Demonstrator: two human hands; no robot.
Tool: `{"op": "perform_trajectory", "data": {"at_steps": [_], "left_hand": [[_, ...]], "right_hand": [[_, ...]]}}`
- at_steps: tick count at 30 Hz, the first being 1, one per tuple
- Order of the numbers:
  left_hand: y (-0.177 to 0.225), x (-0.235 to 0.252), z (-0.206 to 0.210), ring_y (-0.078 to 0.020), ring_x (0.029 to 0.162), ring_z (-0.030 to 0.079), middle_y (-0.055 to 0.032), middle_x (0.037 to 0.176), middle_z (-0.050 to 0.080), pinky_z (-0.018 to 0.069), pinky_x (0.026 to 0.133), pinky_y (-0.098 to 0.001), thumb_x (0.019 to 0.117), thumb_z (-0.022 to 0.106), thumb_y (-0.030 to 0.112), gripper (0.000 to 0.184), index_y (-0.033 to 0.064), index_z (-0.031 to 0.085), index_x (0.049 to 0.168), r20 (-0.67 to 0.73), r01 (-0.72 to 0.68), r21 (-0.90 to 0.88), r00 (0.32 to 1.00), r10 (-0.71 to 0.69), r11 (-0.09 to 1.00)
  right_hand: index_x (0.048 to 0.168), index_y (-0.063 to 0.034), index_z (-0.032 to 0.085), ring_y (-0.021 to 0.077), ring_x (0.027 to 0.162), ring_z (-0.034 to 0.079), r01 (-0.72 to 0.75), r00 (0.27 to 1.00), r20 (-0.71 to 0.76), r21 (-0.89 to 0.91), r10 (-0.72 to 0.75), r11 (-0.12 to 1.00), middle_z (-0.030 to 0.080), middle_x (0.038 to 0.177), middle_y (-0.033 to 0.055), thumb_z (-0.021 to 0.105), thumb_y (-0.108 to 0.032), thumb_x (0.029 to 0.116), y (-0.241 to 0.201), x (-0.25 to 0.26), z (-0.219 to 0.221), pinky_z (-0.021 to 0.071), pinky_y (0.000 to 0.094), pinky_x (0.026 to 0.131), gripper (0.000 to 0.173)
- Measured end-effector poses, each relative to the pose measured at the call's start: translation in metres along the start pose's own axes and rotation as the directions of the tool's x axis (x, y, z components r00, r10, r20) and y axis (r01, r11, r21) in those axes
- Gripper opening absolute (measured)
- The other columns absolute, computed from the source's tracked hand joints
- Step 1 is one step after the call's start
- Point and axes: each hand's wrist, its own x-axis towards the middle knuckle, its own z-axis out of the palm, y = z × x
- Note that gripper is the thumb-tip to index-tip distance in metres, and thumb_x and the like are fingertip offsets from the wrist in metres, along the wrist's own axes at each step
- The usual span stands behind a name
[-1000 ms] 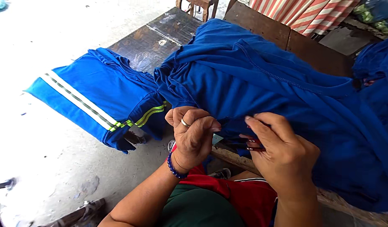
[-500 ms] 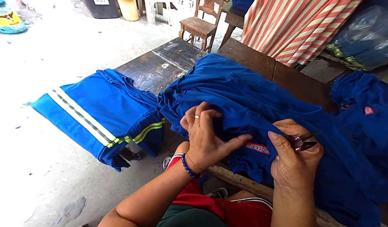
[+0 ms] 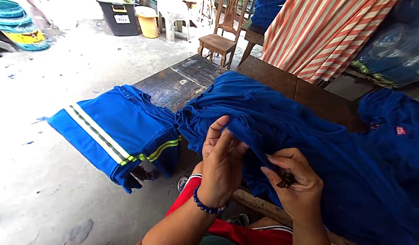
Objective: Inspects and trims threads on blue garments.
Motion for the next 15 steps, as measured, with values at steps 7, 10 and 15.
{"op": "perform_trajectory", "data": {"at_steps": [7,10,15], "left_hand": [[0.003,-0.006,-0.014,-0.0225,0.101,0.074,-0.0101,0.107,0.074,0.0585,0.095,-0.04,0.1031,0.052,0.007,0.037,0.0206,0.053,0.137,0.196,-0.173,-0.031,0.965,0.176,0.984],[0.0,-0.01,-0.015,-0.0205,0.103,0.074,-0.0094,0.112,0.075,0.0588,0.094,-0.0379,0.1023,0.054,0.006,0.039,0.0221,0.053,0.138,0.255,-0.259,0.052,0.937,0.238,0.964],[-0.002,-0.014,-0.02,-0.0142,0.108,0.071,-0.0028,0.119,0.073,0.0565,0.098,-0.0342,0.1021,0.055,0.003,0.042,0.0254,0.055,0.137,0.355,-0.409,0.206,0.878,0.322,0.889]], "right_hand": [[0.119,-0.0026,0.072,-0.0105,0.075,0.049,0.035,0.997,-0.072,-0.008,-0.035,0.999,0.062,0.11,-0.003,0.076,-0.026,0.0939,-0.022,0.026,0.009,0.0407,0.0038,0.063,0.035],[0.115,0.0037,0.072,-0.0073,0.075,0.05,0.076,0.992,-0.101,-0.029,-0.078,0.997,0.059,0.104,0.0022,0.077,-0.01,0.0888,-0.025,0.04,0.032,0.0427,0.0048,0.063,0.03],[0.095,-0.0022,0.074,-0.0029,0.081,0.056,0.157,0.956,-0.245,-0.033,-0.16,0.987,0.057,0.092,-0.0015,0.071,0.0,0.089,-0.02,0.044,0.052,0.0506,0.0087,0.072,0.007]]}}
